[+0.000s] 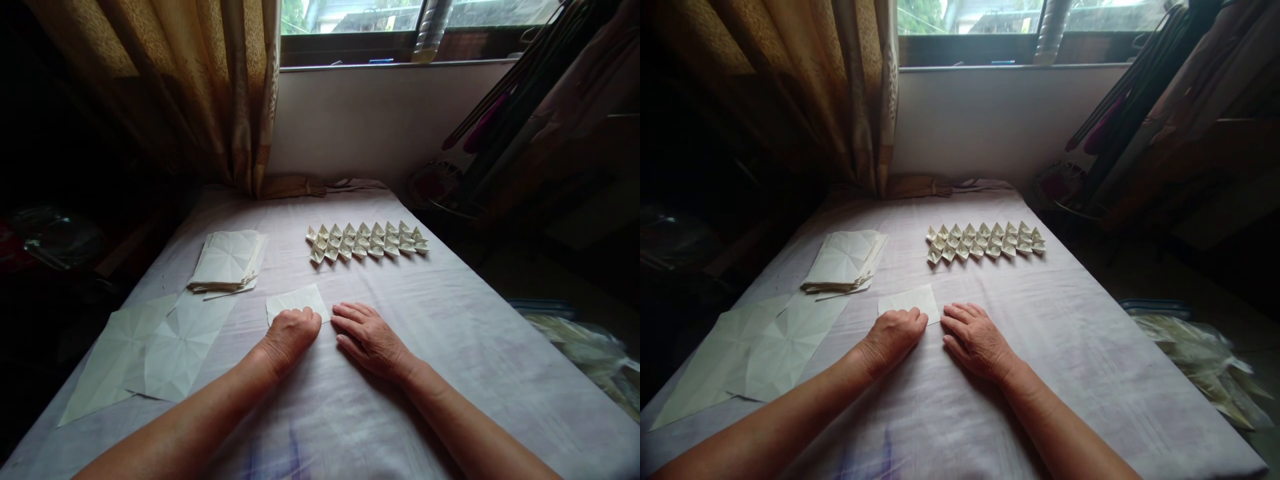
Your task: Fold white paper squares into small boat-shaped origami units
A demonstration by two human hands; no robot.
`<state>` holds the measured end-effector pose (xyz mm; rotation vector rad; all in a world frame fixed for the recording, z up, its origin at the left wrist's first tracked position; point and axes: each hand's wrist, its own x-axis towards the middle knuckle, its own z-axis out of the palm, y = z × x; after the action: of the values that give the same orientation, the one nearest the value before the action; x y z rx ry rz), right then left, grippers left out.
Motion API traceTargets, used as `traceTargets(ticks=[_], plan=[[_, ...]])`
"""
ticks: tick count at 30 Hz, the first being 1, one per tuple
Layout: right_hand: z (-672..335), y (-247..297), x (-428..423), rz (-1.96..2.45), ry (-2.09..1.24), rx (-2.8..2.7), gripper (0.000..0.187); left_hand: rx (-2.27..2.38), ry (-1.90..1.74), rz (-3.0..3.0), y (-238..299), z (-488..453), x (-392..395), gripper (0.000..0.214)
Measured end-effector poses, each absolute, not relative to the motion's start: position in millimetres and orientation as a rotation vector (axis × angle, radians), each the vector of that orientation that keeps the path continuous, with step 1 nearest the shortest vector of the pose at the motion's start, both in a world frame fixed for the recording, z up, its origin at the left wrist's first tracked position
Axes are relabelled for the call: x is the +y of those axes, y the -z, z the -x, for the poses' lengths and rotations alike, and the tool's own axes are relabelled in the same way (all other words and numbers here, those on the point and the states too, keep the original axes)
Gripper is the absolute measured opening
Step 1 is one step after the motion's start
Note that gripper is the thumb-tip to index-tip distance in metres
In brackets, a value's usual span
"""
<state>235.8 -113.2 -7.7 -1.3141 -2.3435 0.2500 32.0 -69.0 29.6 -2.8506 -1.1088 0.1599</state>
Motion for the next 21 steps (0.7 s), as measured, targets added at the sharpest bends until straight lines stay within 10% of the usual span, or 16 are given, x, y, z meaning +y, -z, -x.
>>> traceTargets(ticks=[21], plan=[[-238.2,24.4,-109.5,1.234,-0.107,-2.221,0.031,-1.289,-0.135,2.795,-26.7,-61.4,-71.7,0.015]])
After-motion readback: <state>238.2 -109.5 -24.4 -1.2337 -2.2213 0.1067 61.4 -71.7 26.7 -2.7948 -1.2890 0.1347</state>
